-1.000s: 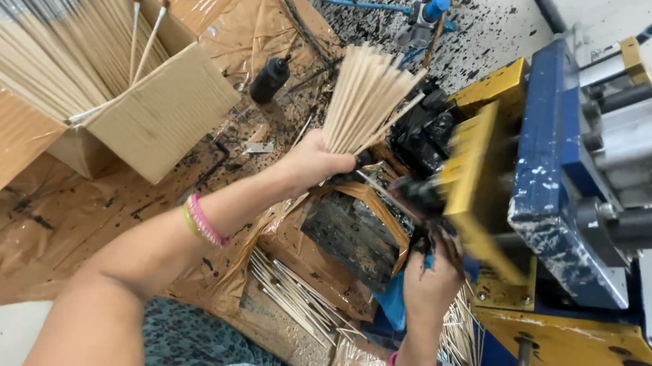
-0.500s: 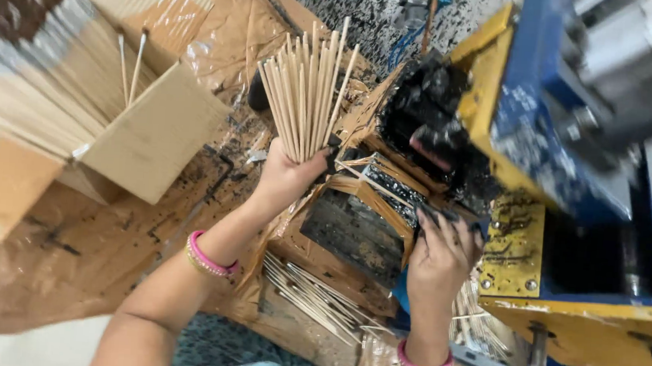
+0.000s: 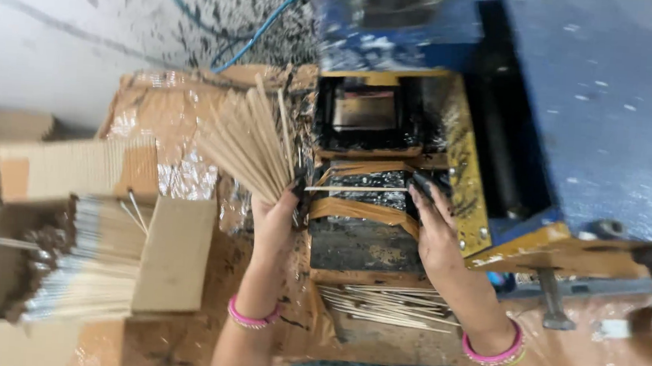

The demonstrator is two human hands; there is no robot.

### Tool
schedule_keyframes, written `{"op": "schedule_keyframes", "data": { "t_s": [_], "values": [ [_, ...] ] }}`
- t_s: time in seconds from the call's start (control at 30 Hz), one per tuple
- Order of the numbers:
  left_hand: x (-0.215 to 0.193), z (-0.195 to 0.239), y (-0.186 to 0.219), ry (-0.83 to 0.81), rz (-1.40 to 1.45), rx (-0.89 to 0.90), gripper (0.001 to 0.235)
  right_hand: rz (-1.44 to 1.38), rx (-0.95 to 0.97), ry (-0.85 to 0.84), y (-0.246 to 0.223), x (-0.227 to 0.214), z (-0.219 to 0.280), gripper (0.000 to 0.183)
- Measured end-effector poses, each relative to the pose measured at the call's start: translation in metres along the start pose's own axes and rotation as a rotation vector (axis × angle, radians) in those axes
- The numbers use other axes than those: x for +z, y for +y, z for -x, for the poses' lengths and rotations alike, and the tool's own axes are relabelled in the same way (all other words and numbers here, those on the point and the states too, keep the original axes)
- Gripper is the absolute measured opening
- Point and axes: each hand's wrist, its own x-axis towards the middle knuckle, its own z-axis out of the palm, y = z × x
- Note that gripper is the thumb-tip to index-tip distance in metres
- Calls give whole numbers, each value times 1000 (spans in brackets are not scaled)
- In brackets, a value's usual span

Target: Using a machine to produce incense sticks by feeding raw sticks and removing coated ones.

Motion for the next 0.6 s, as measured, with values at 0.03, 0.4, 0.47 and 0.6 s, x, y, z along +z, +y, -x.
{"op": "schedule_keyframes", "data": {
  "t_s": [0.03, 0.4, 0.47, 0.6],
  "values": [
    [7, -1, 2, 90, 81, -53, 31, -236, -2, 71, 17, 14, 7, 49],
    [65, 4, 16, 60, 353, -38, 29, 1776, -509, -301, -49, -102, -28, 50],
    [97, 3, 50, 414, 314, -382, 35, 1828, -697, -331, -37, -101, -20, 57],
    [53, 12, 1, 254, 355, -290, 36, 1580, -600, -261, -9, -84, 1, 54]
  ]
}}
